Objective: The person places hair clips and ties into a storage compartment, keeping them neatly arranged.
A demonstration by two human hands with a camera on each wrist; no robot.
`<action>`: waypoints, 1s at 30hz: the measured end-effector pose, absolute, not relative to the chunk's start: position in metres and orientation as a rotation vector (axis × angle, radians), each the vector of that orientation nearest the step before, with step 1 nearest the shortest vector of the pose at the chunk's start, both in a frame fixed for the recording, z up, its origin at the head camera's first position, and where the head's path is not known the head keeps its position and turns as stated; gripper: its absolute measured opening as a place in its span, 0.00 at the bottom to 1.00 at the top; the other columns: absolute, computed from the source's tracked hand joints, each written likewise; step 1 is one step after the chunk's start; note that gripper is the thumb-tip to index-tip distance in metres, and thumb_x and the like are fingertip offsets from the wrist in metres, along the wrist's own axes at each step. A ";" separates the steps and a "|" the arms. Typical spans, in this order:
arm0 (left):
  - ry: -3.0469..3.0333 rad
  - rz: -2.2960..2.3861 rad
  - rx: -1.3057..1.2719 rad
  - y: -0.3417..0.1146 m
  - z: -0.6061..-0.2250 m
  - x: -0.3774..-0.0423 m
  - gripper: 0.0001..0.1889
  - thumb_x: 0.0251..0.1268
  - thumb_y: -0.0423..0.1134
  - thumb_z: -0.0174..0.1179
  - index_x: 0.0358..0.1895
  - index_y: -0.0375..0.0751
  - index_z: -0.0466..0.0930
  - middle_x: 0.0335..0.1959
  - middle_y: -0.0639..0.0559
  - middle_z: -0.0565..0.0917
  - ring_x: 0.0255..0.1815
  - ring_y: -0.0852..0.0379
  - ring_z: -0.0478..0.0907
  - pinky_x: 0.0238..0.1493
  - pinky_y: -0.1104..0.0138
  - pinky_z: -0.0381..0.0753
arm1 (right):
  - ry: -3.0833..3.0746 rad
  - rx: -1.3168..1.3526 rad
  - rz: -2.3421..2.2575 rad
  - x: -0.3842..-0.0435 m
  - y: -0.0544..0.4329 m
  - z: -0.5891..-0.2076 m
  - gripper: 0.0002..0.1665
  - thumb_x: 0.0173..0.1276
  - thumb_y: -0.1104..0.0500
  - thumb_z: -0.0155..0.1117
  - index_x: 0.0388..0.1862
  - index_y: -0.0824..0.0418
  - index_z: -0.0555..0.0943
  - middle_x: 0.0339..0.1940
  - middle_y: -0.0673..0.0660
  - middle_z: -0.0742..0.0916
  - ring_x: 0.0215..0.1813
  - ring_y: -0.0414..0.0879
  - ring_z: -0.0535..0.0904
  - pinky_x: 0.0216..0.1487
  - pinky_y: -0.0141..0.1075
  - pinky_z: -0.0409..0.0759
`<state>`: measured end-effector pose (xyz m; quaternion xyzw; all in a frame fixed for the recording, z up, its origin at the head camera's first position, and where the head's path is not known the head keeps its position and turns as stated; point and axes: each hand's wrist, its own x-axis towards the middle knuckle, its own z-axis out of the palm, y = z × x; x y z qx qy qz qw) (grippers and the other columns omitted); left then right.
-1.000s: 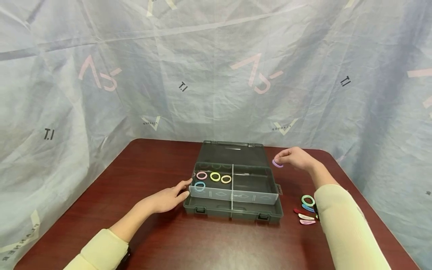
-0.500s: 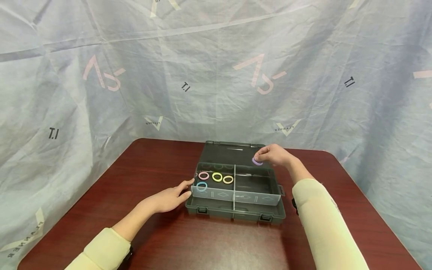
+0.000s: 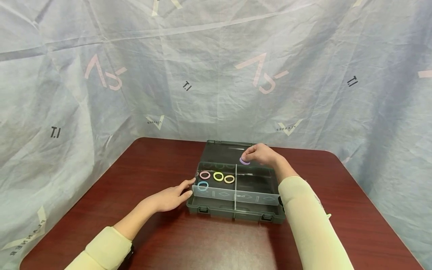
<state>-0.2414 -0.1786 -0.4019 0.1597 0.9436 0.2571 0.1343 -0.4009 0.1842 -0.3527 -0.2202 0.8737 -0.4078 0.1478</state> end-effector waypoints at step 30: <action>2.739 0.734 0.454 -0.177 -0.399 -0.239 0.31 0.83 0.54 0.44 0.82 0.56 0.50 0.75 0.42 0.66 0.70 0.43 0.71 0.68 0.47 0.67 | 2.408 -0.770 -1.125 -0.398 0.106 -0.358 0.08 0.72 0.58 0.66 0.41 0.60 0.89 0.21 0.47 0.77 0.18 0.38 0.54 0.23 0.34 0.60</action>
